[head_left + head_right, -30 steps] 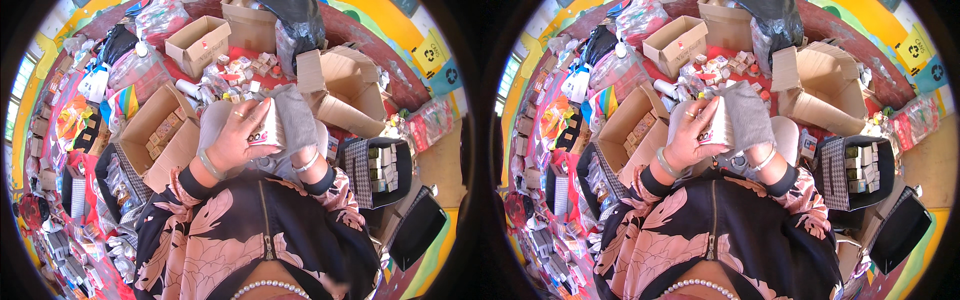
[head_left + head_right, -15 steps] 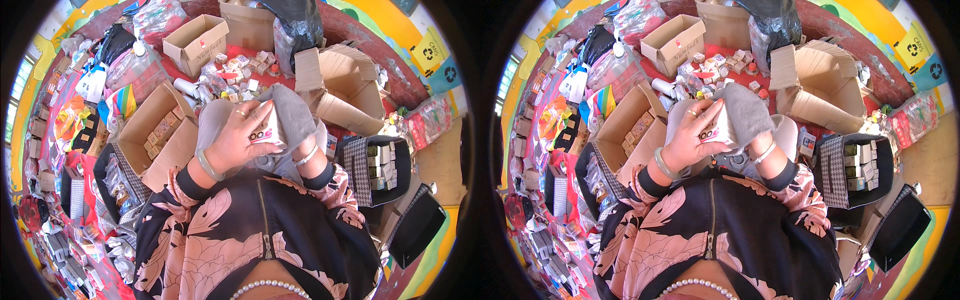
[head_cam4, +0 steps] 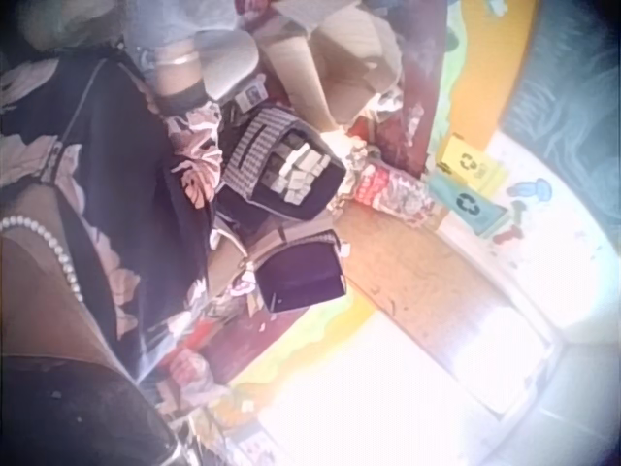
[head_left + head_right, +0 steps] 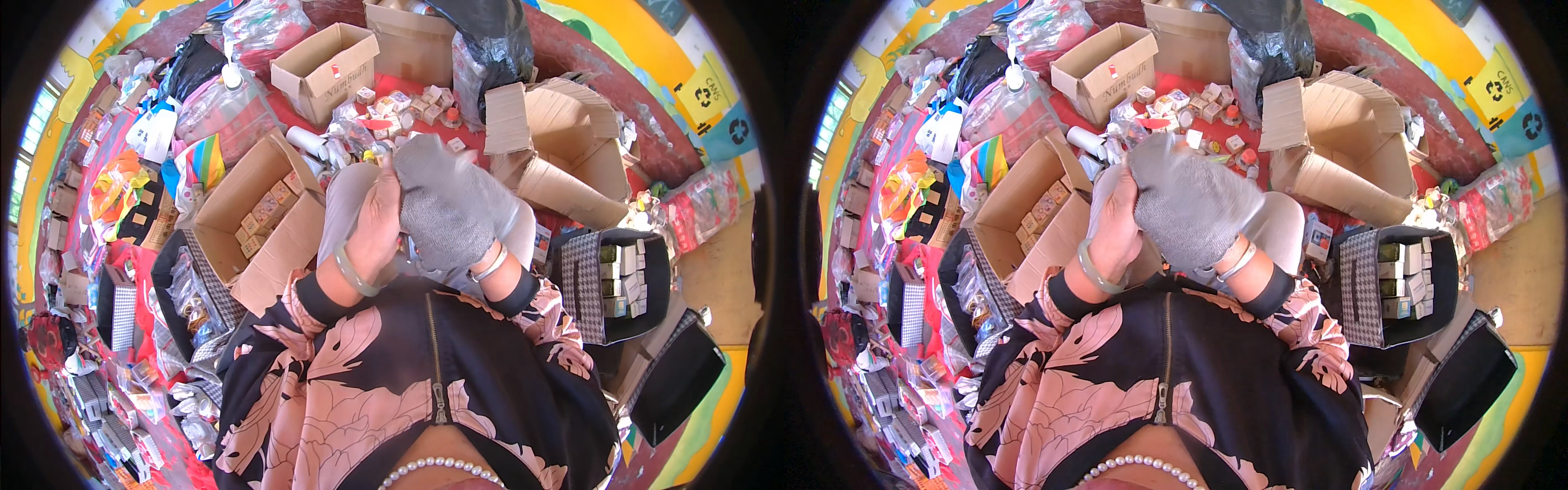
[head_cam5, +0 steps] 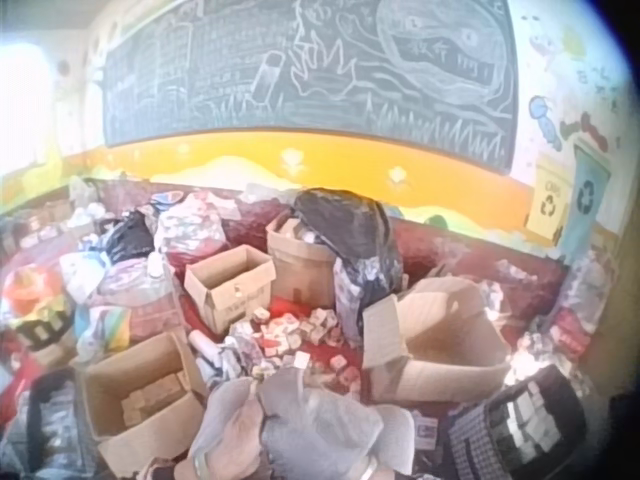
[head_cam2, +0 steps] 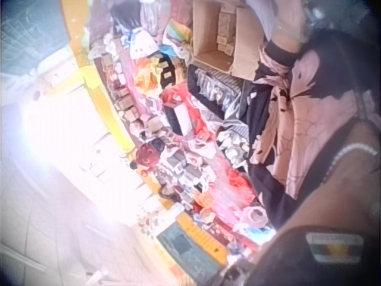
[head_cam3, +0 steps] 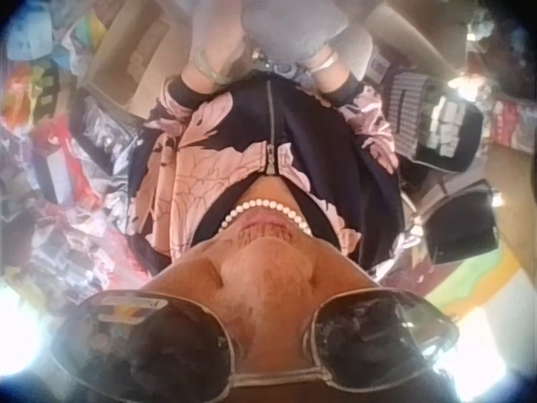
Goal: The person sits cross-legged on the floor and wipes small rectangular boxes with a gray cloth. They pick up each box, wipe it, and place it into a larger cardboard box. The person also wipes a white plastic container and places it into the box.
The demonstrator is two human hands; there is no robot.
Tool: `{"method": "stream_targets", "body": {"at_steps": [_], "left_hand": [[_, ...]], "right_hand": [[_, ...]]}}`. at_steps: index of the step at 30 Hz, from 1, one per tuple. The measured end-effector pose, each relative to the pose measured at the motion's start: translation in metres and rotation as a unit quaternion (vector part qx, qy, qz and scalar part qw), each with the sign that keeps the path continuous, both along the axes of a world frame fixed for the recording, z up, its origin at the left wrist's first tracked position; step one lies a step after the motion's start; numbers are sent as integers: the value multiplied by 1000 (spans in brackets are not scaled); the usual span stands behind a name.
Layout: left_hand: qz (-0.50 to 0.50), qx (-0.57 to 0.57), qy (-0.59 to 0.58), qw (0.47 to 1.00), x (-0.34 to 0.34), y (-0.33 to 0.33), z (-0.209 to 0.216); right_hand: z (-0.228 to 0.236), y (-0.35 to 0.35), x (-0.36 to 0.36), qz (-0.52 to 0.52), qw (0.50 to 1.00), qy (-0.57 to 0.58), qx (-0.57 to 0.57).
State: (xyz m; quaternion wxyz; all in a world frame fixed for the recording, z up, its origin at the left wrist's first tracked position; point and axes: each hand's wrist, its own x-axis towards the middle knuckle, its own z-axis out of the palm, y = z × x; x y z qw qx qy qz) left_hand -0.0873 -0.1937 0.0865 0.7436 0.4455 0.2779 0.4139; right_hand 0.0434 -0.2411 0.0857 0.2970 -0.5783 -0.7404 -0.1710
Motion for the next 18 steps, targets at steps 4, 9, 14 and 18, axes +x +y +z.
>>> {"method": "stream_targets", "body": {"at_steps": [4, 9, 14, 18], "left_hand": [[26, 132, 118, 984, -3, -10, 16], [34, 253, 136, 957, 9, -5, -1], [111, 306, 193, 926, 16, 0, -50], [-112, -212, -161, 957, 4, 11, -14]], "right_hand": [[-16, -2, 3, -8, 1000, 28, 8], [-23, 8, 12, -13, 970, 236, 50], [6, 33, 18, 184, 654, 731, -66], [-20, 26, 39, 195, 517, 834, -22]]}}
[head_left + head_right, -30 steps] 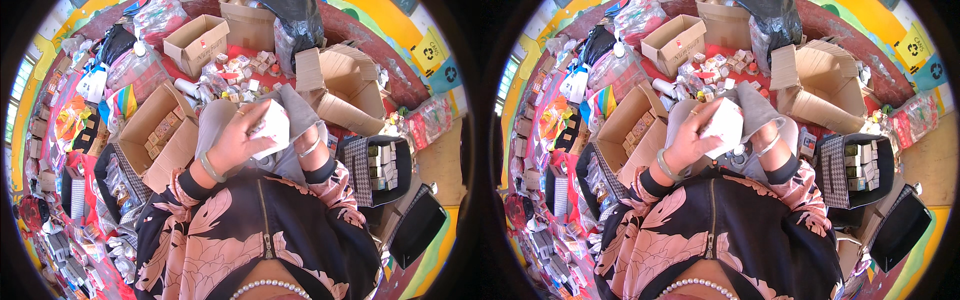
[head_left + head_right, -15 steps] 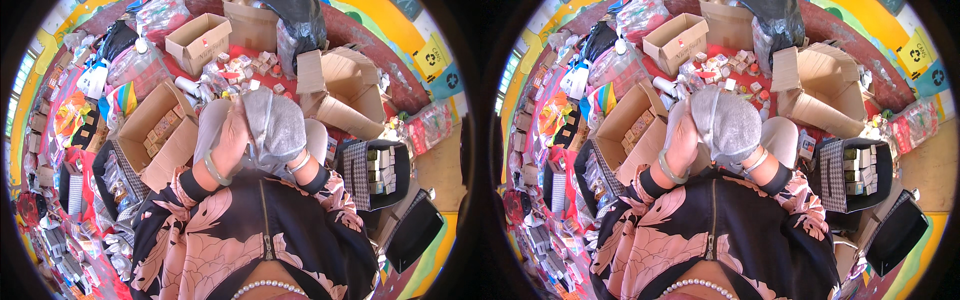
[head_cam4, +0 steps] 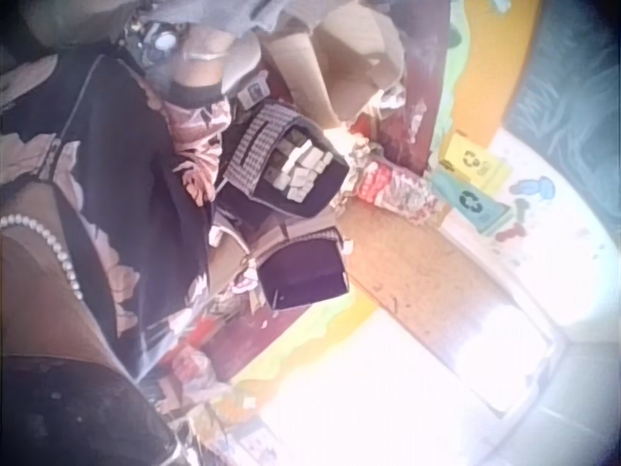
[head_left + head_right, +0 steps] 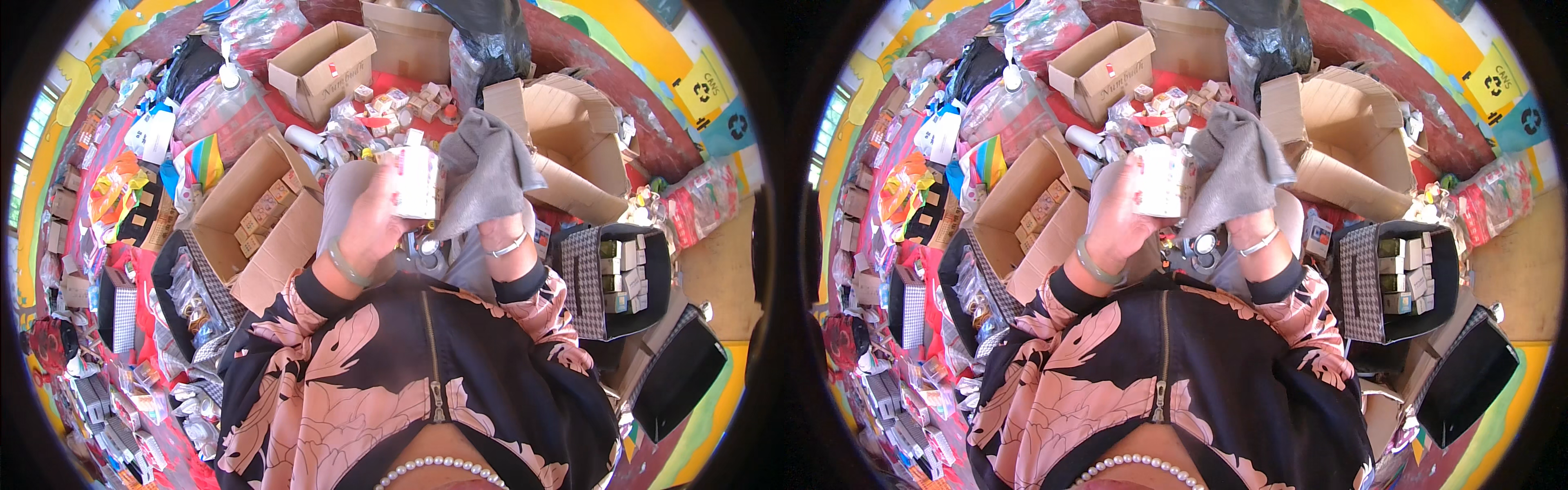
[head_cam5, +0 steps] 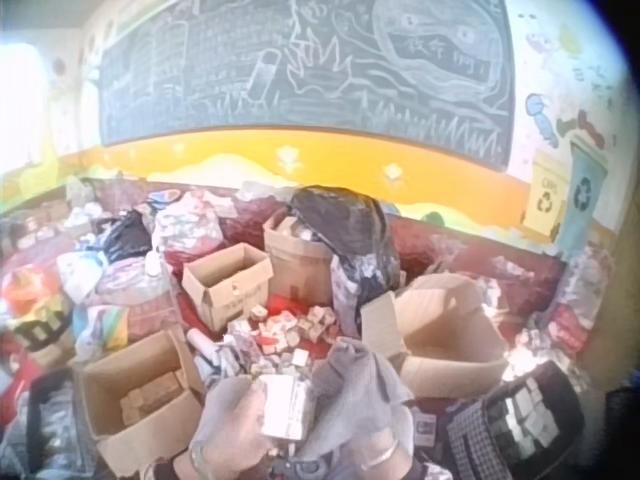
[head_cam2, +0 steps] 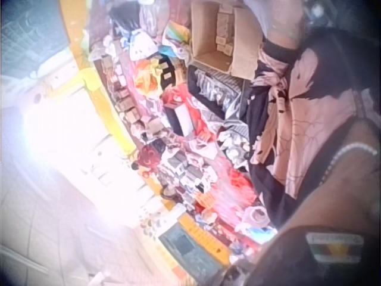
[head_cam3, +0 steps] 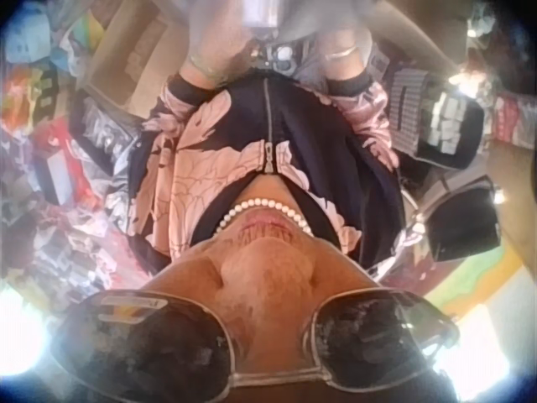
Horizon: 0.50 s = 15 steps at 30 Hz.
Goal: The person sits cross-legged on the floor and wipes small rectangular boxes with a gray cloth. They pick up each box, wipe it, and place it into a larger cardboard box. The person also wipes a white plastic container and places it into the box.
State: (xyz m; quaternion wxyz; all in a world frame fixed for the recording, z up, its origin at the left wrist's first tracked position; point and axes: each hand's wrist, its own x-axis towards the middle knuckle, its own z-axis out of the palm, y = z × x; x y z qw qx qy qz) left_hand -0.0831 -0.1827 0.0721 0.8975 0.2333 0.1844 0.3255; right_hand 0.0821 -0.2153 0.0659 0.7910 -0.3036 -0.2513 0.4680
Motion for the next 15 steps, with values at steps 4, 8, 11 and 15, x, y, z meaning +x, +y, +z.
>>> {"method": "stream_targets", "body": {"at_steps": [4, 8, 11, 15], "left_hand": [[-30, 116, -70, 990, -12, 5, 3], [157, 551, 279, 770, -10, -12, -5], [84, 159, 14, 984, -1, -11, -4], [206, 390, 241, 865, -2, -12, 7]], "right_hand": [[-1, -6, 7, -22, 970, -241, -18], [25, -22, -27, -119, 646, -741, -138], [23, -15, -30, -138, 773, -620, 5], [24, -18, -22, -99, 735, -670, -32]]}}
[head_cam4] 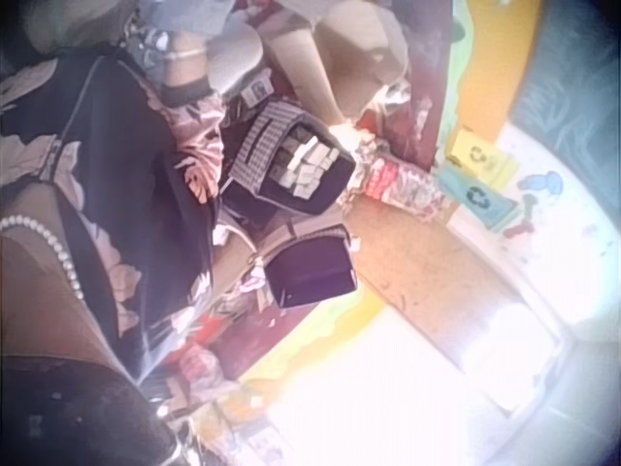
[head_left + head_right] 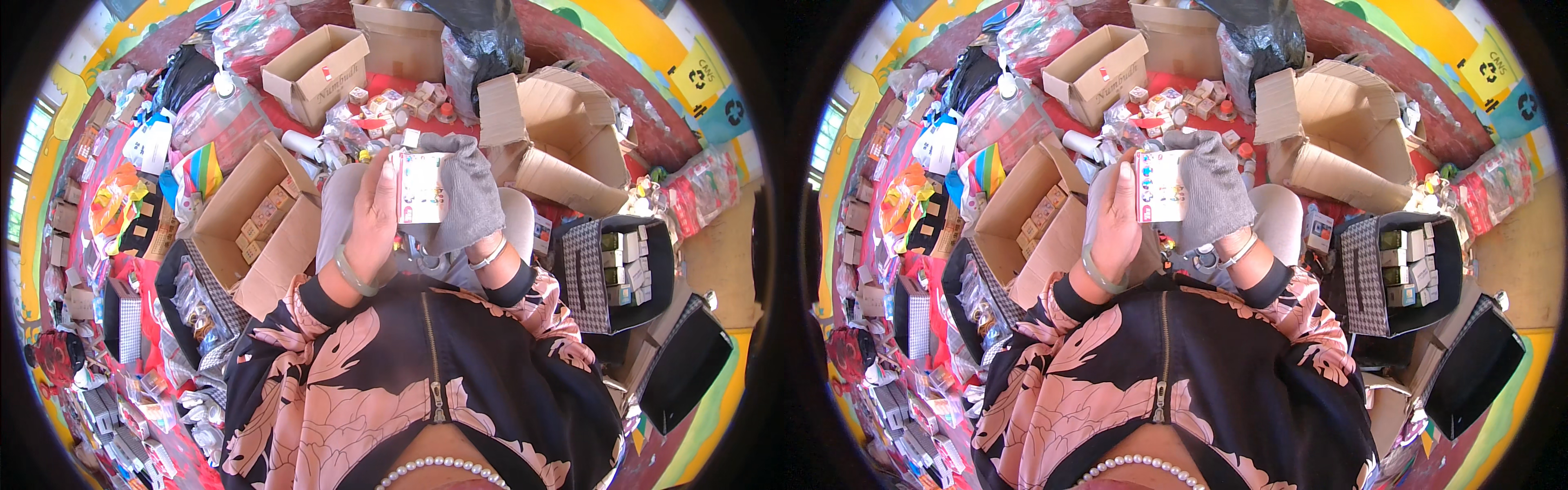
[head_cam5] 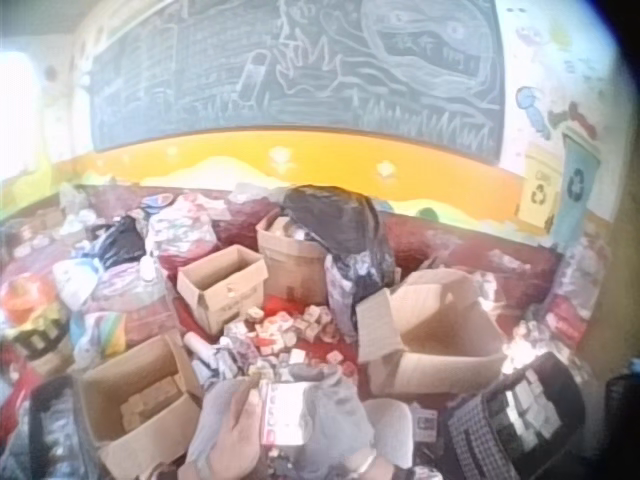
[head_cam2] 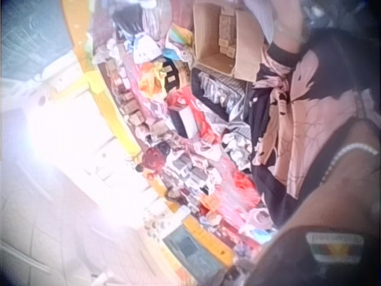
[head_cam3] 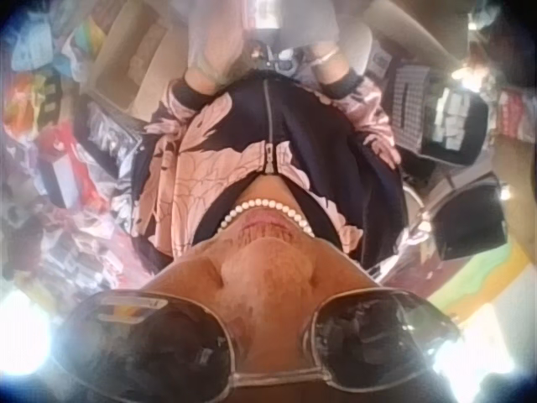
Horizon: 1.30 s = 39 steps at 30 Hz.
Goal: The person sits cross-legged on the floor and wipes small rectangular boxes with a gray cloth. They pick up each box, wipe it, and place it into a larger cardboard box. The person also wipes a white plastic container and places it into the box.
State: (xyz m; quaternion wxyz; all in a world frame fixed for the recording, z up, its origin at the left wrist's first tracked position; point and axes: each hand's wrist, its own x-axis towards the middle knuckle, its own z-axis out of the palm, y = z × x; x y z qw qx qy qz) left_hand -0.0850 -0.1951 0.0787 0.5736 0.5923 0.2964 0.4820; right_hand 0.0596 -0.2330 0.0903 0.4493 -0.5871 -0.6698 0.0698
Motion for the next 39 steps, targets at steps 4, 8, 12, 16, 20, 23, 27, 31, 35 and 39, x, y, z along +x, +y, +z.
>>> {"method": "stream_targets", "body": {"at_steps": [4, 8, 12, 16, 20, 23, 27, 31, 35, 39], "left_hand": [[-71, -95, -79, 990, 7, 1, -15], [-244, -358, -274, 859, 1, 8, -10], [-276, -434, -355, 781, -6, 19, -18], [-237, -400, -285, 838, 2, 10, -17], [-298, -364, -235, 851, -4, 10, -15], [-298, -386, -245, 838, 1, 3, -14], [-321, -417, -286, 801, 4, 7, -33], [-230, -493, -347, 764, 8, 13, -27], [-176, -454, -383, 785, 3, 24, -35], [-138, -474, -348, 797, 9, 13, -30]], "right_hand": [[8, -7, 3, -94, 986, -87, -104], [-20, 1, 22, -29, 988, 141, -47], [15, -12, -4, -203, 910, -249, -261], [23, -15, -9, -142, 914, -325, -197], [27, -12, -4, -53, 955, -288, -49], [9, -10, 13, -37, 966, -247, 72], [2, 6, 23, -62, 989, -108, -84], [-30, 15, 43, -74, 986, -137, 59], [-13, 15, 30, -221, 921, -319, -16], [26, -6, -8, -187, 804, -562, 44]]}}
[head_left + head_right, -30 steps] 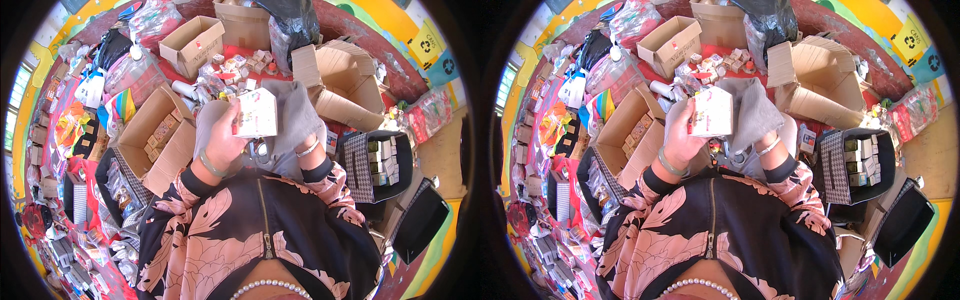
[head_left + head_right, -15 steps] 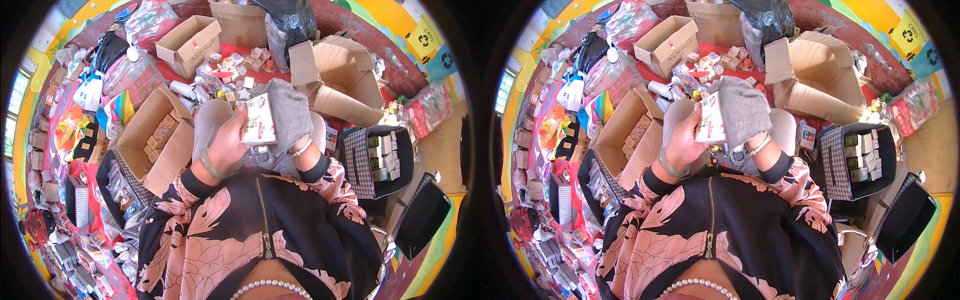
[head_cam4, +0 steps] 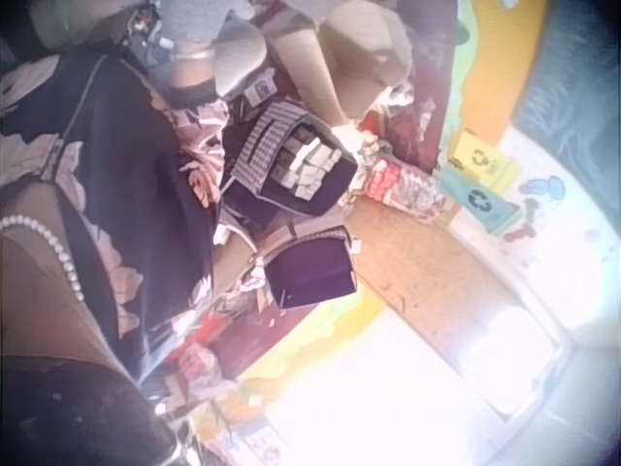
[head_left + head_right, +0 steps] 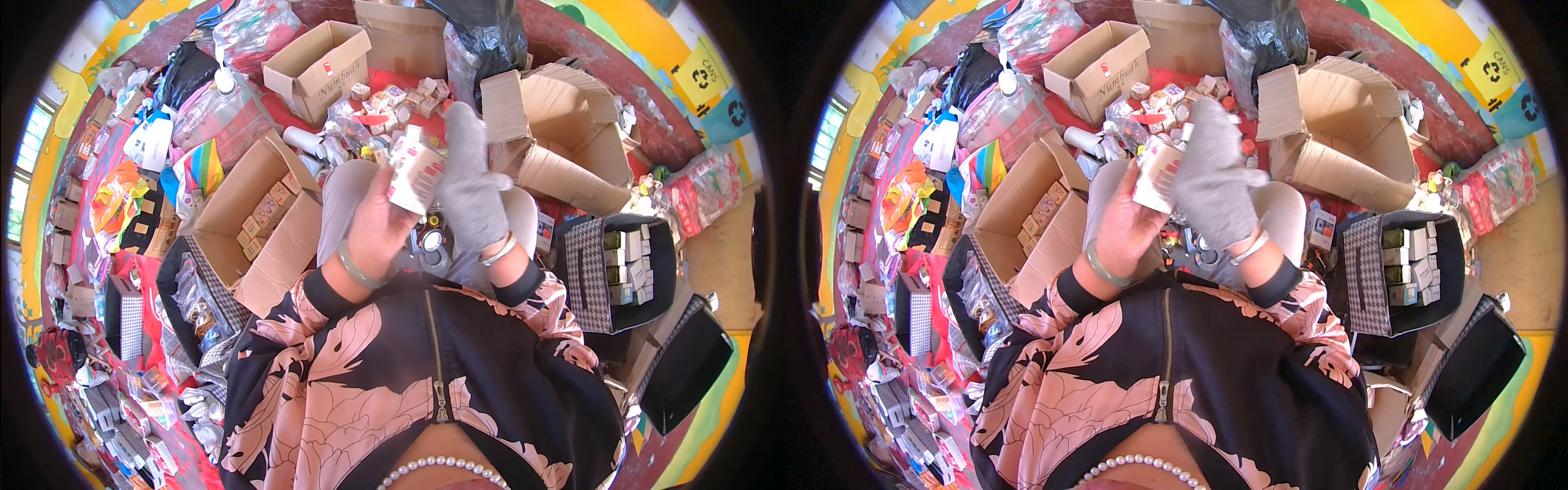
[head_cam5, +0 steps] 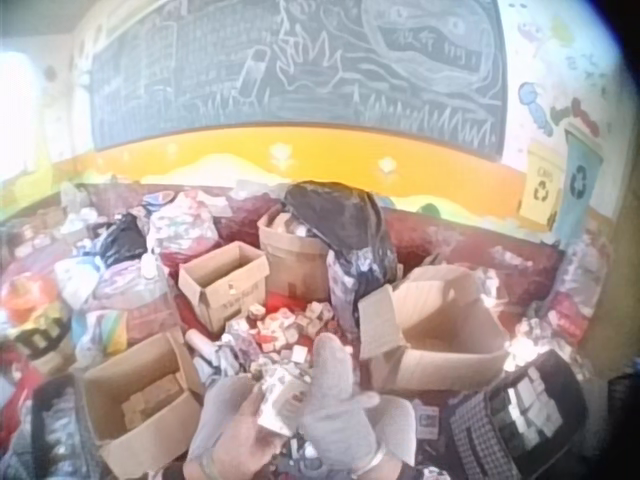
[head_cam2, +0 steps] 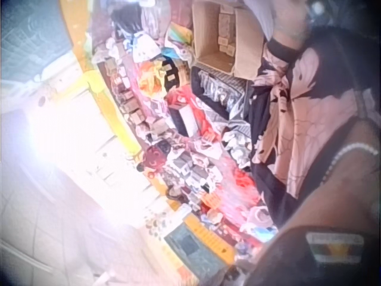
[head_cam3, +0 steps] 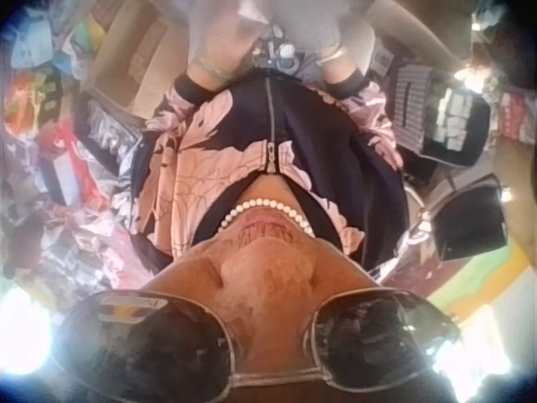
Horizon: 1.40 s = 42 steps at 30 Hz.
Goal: The person sits cross-legged on the floor and wipes small rectangular boxes with a gray cloth. They pick up each box, wipe it, and place it into a larger cardboard box. The person also wipes a white plastic container and places it into the box.
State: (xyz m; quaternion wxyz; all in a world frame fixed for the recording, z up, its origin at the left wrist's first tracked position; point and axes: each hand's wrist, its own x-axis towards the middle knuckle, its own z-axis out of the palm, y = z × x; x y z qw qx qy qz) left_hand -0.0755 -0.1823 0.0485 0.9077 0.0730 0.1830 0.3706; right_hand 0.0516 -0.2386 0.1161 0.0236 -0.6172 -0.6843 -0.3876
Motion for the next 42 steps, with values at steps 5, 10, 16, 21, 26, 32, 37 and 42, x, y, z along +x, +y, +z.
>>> {"method": "stream_targets", "body": {"at_steps": [5, 10, 16, 21, 26, 32, 37, 42], "left_hand": [[-24, 88, 104, 990, 6, -18, 22], [-117, 181, 126, 968, -5, -13, 4], [-209, 122, 55, 969, -2, -14, -1], [-77, 213, 139, 964, -12, -3, 0], [-61, 283, 180, 940, -4, -19, 22], [-157, 188, 127, 961, -8, -17, 12], [-158, 9, 8, 987, -9, -1, 2], [-79, 45, 31, 995, -4, -4, -2]], "right_hand": [[-8, 0, -7, 140, 883, 448, 3], [-2, -7, 13, 44, 936, 339, -80], [-64, 14, 54, 55, 849, 518, -86], [-16, 3, 27, -23, 969, 106, -221], [-34, 3, 24, 117, 971, 208, -22], [-6, 19, 31, 2, 860, 501, -102], [-56, 24, 54, 47, 687, 723, -53], [-79, 14, 28, 142, 764, 626, -70]]}}
